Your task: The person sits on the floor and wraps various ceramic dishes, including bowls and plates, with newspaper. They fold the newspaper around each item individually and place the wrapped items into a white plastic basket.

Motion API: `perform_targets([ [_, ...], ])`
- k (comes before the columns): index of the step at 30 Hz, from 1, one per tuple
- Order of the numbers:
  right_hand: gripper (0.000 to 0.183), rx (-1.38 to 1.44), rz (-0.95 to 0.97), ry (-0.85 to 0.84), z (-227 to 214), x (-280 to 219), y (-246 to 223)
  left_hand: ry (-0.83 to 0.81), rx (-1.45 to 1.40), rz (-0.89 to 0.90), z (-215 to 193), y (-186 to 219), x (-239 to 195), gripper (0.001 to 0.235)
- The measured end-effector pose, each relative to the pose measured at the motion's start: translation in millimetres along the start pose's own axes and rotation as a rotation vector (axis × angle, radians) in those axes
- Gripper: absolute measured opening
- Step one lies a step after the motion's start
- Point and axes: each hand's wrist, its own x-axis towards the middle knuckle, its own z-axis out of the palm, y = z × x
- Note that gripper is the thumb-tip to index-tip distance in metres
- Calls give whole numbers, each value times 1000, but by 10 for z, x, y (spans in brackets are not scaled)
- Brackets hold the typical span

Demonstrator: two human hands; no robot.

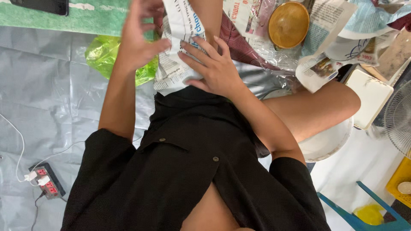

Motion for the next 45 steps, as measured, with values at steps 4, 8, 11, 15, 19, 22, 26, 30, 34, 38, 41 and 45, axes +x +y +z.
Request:
perform_targets([
  [4, 89, 95, -11, -153, -69, 55, 27, -194, -223, -202, 249, -208, 243, 63],
  [8, 92, 40, -41, -124, -110, 34, 17, -25, -172, -194, 360, -264, 229, 29],
  [11, 87, 59, -30, -87, -44, 3, 7, -28, 119, 220, 330, -238, 233, 14],
  [15, 84, 76, 26, -25, 118, 19, -71, -79, 449, 519, 243, -104, 175, 16],
  [19, 62, 33, 56, 125, 259, 29, -170, -163, 617, 515, 258, -3, 155, 22],
  [22, 49, -71, 60, 203, 337, 36, -180, -215, 637, 485, 229, 24, 134, 23],
  [26, 34, 57, -2, 290, 342, 53, -73, -217, 602, 469, 231, -19, 142, 26],
  [30, 28, 278, 173, 307, 295, 93, -51, -237, 484, 444, 193, -38, 121, 31],
  [34, 26, 396, 420, 318, 191, 220, -88, -204, 502, 462, 209, -22, 98, 17],
  [38, 38, 191, 419, 542, 62, 435, -199, -212, 581, 462, 169, 49, 14, 19],
  [41, 51, 223, 429, 637, 79, 499, -186, -202, 561, 453, 115, 21, -53, 16],
  [45, 59, 448, 498, 543, 178, 442, -53, 91, 429, 411, 281, -158, -175, 26],
])
